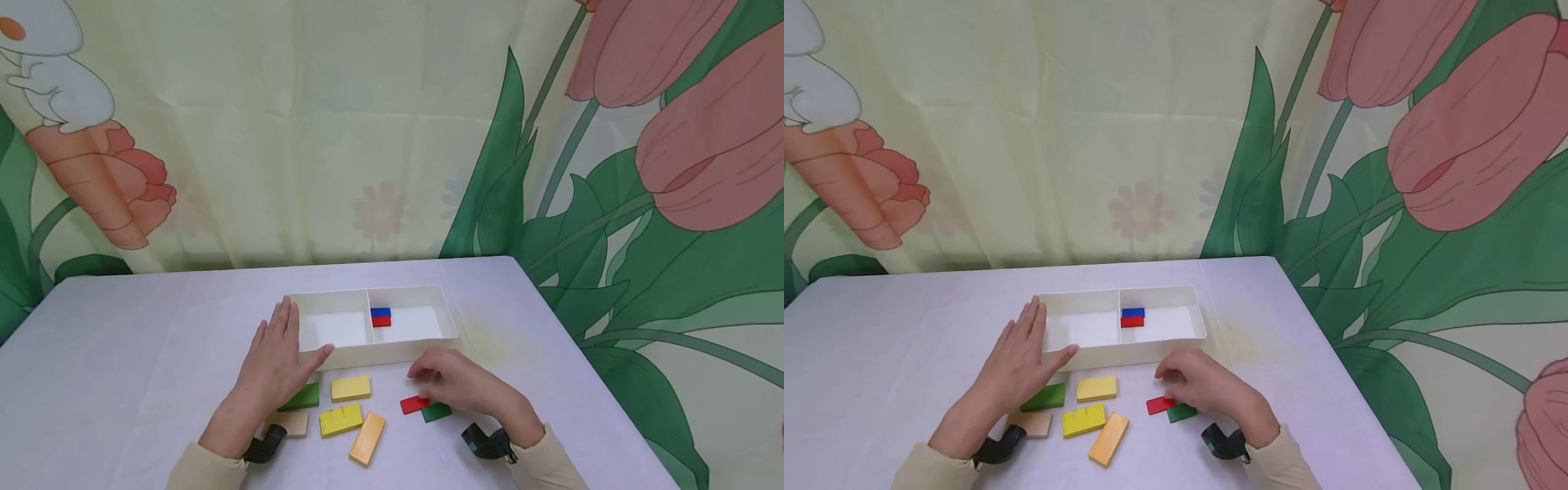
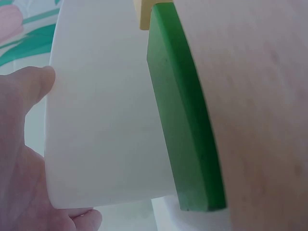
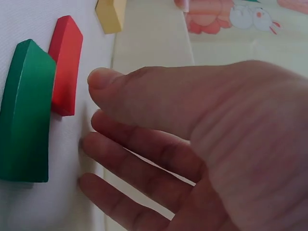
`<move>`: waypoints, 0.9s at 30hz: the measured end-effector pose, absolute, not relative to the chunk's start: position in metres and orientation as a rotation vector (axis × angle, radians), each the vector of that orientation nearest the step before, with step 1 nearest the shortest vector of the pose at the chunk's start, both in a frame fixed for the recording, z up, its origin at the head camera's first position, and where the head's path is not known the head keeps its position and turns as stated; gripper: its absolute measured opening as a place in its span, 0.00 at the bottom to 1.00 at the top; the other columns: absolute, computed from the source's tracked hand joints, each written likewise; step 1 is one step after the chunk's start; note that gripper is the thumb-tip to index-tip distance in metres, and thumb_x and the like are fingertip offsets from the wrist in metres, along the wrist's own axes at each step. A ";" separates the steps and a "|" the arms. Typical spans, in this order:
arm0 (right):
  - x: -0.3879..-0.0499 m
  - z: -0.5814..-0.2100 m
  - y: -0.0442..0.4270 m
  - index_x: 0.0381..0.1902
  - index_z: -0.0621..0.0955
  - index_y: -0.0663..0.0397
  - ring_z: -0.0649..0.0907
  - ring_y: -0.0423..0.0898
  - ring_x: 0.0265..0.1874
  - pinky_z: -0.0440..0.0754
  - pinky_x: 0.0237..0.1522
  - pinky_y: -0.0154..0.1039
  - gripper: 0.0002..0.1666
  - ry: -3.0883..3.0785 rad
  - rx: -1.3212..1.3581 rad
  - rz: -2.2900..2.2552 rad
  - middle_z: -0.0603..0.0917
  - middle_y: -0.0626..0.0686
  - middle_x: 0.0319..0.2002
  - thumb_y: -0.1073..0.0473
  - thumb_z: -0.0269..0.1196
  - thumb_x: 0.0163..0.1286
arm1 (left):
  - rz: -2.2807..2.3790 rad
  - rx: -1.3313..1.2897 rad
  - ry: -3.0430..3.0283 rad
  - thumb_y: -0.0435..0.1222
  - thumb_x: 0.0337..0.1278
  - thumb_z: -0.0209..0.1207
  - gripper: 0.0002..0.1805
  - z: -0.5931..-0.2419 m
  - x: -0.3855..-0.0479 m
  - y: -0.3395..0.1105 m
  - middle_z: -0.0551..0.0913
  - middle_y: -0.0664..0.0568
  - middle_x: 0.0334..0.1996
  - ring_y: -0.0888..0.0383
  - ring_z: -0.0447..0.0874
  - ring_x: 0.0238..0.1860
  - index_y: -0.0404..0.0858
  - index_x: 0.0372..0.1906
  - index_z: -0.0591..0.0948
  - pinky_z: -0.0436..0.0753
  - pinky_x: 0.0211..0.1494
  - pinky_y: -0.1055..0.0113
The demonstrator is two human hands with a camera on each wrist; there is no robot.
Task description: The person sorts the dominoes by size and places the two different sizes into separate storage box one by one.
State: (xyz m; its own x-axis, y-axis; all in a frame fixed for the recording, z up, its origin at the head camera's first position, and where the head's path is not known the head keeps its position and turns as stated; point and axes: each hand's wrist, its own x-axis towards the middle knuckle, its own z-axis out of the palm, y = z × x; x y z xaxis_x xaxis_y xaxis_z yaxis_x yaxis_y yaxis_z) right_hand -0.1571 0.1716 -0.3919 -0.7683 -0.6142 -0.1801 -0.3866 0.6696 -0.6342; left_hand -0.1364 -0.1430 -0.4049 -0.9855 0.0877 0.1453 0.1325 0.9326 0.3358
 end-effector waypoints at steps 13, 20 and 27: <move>-0.160 -0.401 0.170 0.47 0.85 0.49 0.78 0.43 0.41 0.82 0.45 0.33 0.14 2.514 -0.773 -0.778 0.81 0.44 0.42 0.61 0.71 0.62 | -0.521 -0.172 -2.963 0.66 0.63 0.51 0.57 -0.405 -0.136 -0.143 0.45 0.32 0.78 0.36 0.47 0.78 0.24 0.76 0.48 0.51 0.78 0.39; -0.156 -0.400 0.169 0.45 0.86 0.47 0.77 0.41 0.41 0.82 0.44 0.31 0.15 2.495 -0.791 -0.741 0.79 0.43 0.40 0.59 0.73 0.59 | -0.523 -0.169 -2.970 0.64 0.63 0.52 0.57 -0.405 -0.135 -0.142 0.45 0.32 0.78 0.36 0.46 0.78 0.24 0.76 0.48 0.51 0.78 0.39; -0.154 -0.402 0.163 0.42 0.86 0.46 0.75 0.40 0.39 0.80 0.40 0.29 0.11 2.572 -0.785 -0.716 0.78 0.42 0.37 0.59 0.72 0.60 | -0.520 -0.165 -2.959 0.63 0.63 0.53 0.56 -0.404 -0.136 -0.142 0.46 0.32 0.78 0.36 0.47 0.78 0.24 0.76 0.48 0.51 0.78 0.39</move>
